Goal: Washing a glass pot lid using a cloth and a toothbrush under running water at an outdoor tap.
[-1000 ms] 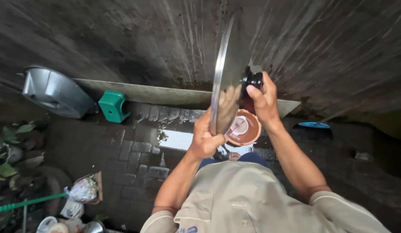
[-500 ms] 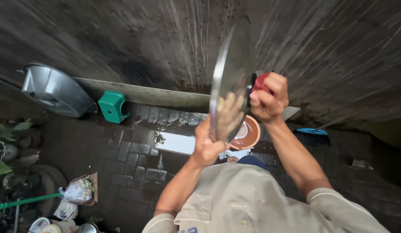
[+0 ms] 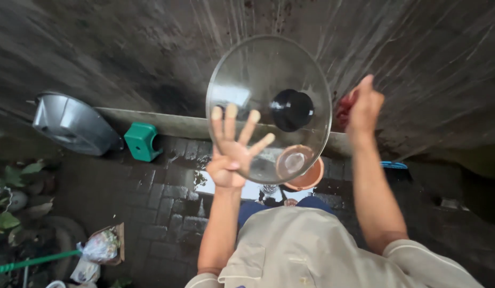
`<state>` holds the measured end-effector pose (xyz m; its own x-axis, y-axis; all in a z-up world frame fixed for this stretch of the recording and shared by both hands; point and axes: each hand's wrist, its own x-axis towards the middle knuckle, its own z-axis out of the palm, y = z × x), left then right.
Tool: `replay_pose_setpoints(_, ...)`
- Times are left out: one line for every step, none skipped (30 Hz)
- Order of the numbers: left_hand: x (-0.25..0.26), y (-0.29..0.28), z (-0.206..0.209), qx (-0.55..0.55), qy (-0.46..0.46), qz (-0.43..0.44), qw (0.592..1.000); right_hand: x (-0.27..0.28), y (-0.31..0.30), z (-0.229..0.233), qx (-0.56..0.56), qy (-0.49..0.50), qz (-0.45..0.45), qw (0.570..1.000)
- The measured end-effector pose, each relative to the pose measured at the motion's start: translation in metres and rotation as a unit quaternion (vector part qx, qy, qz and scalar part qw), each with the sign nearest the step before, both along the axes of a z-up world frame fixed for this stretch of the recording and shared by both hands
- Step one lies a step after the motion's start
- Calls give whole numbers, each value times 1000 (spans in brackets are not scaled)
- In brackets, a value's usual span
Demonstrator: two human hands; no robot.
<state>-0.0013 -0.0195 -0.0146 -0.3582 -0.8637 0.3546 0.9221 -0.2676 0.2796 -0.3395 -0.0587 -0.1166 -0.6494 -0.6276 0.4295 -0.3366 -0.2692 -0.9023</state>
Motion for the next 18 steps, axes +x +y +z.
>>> replay_pose_setpoints(7,-3,-4,-7,25,-1,1000,-7,0,11,51,-185,101,976)
replay_pose_setpoints(14,-7,-8,-15,50,-3,999,-15,0,22,99,-361,195,906)
replay_pose_setpoints(18,-7,-9,-15,49,-2,999,-5,6,35,100,-362,196,906)
replay_pose_setpoints(20,-8,-11,-11,77,-3,997,3,12,48,158,-412,252,861)
replay_pose_setpoints(22,-10,-13,-7,106,-4,994,11,17,62,215,-456,306,807)
replay_pose_setpoints(23,-12,-15,-6,106,-5,994,6,14,46,215,-456,305,808)
replay_pose_setpoints(23,-15,-17,-5,106,-6,994,1,10,29,155,-459,392,782)
replay_pose_setpoints(24,-14,-21,-2,104,-5,995,-3,10,9,95,-459,474,745)
replay_pose_setpoints(25,-13,-25,1,103,-4,995,-3,9,0,97,-462,473,744)
replay_pose_setpoints(26,-16,-27,-9,108,-16,994,-3,4,-7,72,-462,504,726)
replay_pose_setpoints(27,-19,-30,-20,113,-28,993,-3,-2,-13,46,-462,534,707)
replay_pose_setpoints(25,-23,-34,-23,115,-26,993,2,-5,-12,47,-458,537,707)
replay_pose_setpoints(23,-26,-38,-54,137,-36,989,6,-7,-11,11,-463,519,718)
replay_pose_setpoints(23,-28,-42,-83,157,-43,983,13,-9,-10,-23,-469,501,727)
replay_pose_setpoints(18,-32,-53,-84,159,-37,983,13,-12,-14,-20,-467,505,725)
replay_pose_setpoints(15,-35,-63,-67,187,-58,978,16,-14,-19,-37,-473,486,734)
replay_pose_setpoints(12,-37,-74,-49,215,-77,972,18,-16,-24,-54,-478,467,742)
replay_pose_setpoints(-4,-36,-50,-52,216,-73,972,28,-17,-24,-52,-476,472,740)
